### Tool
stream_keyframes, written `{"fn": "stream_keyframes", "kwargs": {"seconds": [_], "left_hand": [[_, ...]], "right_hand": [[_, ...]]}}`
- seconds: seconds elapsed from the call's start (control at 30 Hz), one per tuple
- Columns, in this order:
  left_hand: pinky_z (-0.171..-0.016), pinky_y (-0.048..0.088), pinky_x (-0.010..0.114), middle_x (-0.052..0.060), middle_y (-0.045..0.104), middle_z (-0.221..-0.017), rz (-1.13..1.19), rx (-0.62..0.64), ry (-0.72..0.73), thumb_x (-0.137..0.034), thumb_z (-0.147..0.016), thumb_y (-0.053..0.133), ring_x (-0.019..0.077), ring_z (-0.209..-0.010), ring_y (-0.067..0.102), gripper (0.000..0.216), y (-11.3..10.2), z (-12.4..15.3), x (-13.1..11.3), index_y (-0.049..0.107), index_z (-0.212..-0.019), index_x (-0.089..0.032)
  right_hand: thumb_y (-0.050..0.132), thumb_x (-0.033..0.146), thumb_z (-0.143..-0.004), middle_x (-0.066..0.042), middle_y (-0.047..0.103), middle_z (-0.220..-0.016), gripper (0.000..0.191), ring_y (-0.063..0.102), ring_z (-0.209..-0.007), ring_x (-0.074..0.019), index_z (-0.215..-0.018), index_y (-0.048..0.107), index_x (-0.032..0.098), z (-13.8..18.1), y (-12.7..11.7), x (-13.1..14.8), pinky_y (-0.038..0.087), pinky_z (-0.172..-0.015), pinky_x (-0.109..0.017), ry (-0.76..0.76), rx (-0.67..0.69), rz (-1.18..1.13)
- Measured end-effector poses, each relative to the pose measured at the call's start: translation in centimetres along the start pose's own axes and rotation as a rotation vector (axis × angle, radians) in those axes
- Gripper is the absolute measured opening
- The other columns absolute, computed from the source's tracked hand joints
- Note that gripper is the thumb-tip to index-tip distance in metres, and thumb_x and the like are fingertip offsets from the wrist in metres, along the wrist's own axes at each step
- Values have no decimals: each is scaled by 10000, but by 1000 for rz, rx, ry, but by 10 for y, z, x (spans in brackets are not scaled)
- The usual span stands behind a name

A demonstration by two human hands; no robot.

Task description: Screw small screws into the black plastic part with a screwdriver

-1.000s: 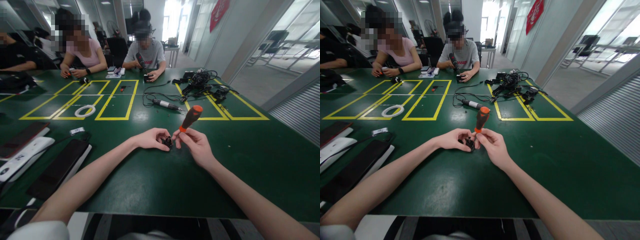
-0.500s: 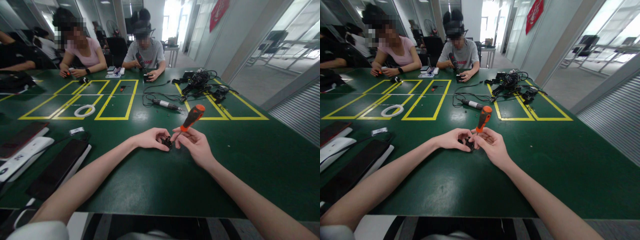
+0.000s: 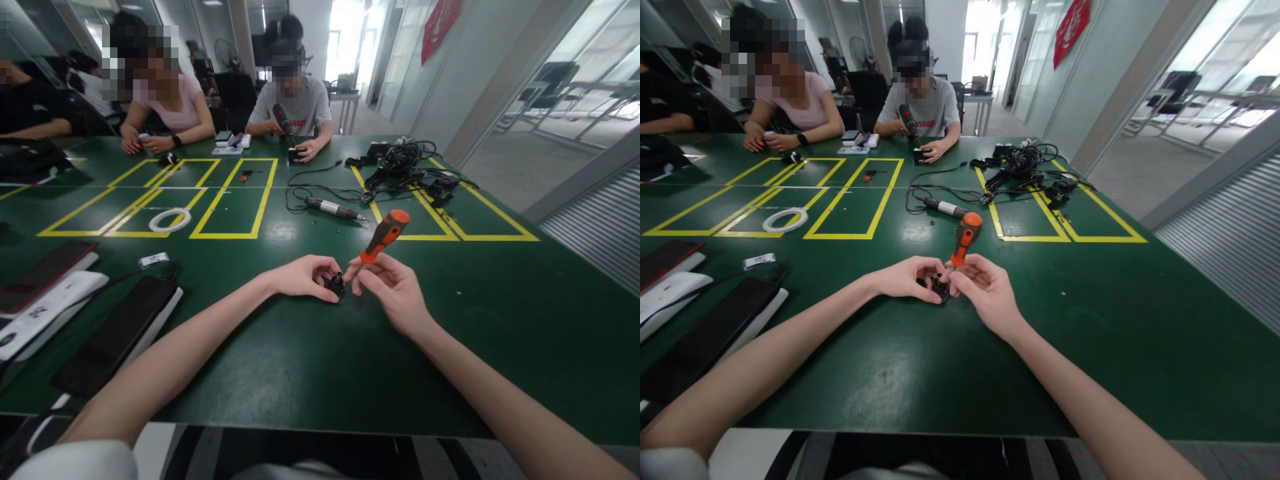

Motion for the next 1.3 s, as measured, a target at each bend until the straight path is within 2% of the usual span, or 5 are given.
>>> {"fn": "stream_keyframes", "kwargs": {"seconds": [0.3,0.63,0.9,1.03,1.3], "left_hand": [[-754,503,270,24,738,-963,6,13,-5,-248,-649,921,105,-776,634,423,0,0,0,644,-956,-158],[-748,501,269,26,736,-948,-4,-1,-15,-266,-629,942,109,-779,634,445,0,1,0,651,-946,-152],[-760,495,271,5,722,-910,4,7,3,-240,-634,934,111,-790,643,430,0,0,2,643,-938,-154],[-759,498,268,15,734,-927,7,8,-6,-246,-629,940,112,-795,647,439,0,0,1,641,-937,-155],[-754,509,263,26,745,-977,5,25,17,-195,-659,911,97,-766,649,400,0,0,1,648,-957,-151]], "right_hand": [[778,588,-833,-8,660,-629,387,600,-545,-149,-769,719,211,-1,-1,1,547,-557,-312,-9,-3,50],[807,563,-816,-17,715,-696,381,605,-546,-135,-779,650,218,-1,-2,0,561,-568,-299,-18,-49,53],[731,576,-887,-19,745,-783,360,634,-560,-146,-1000,675,238,-1,0,-2,563,-572,-317,-7,17,-55],[795,546,-840,-16,749,-749,358,598,-534,-131,-850,622,233,-1,0,-1,550,-568,-301,-13,-20,-34],[796,537,-836,-38,731,-711,325,626,-587,-161,-834,765,213,-1,-5,2,560,-595,-325,-33,-67,67]]}}
Point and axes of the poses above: each hand's wrist, its own z-axis away from the middle knuckle, its own y-axis out of the palm, x = y × z, the point moved 4 cm from there along -z, towards the middle knuckle
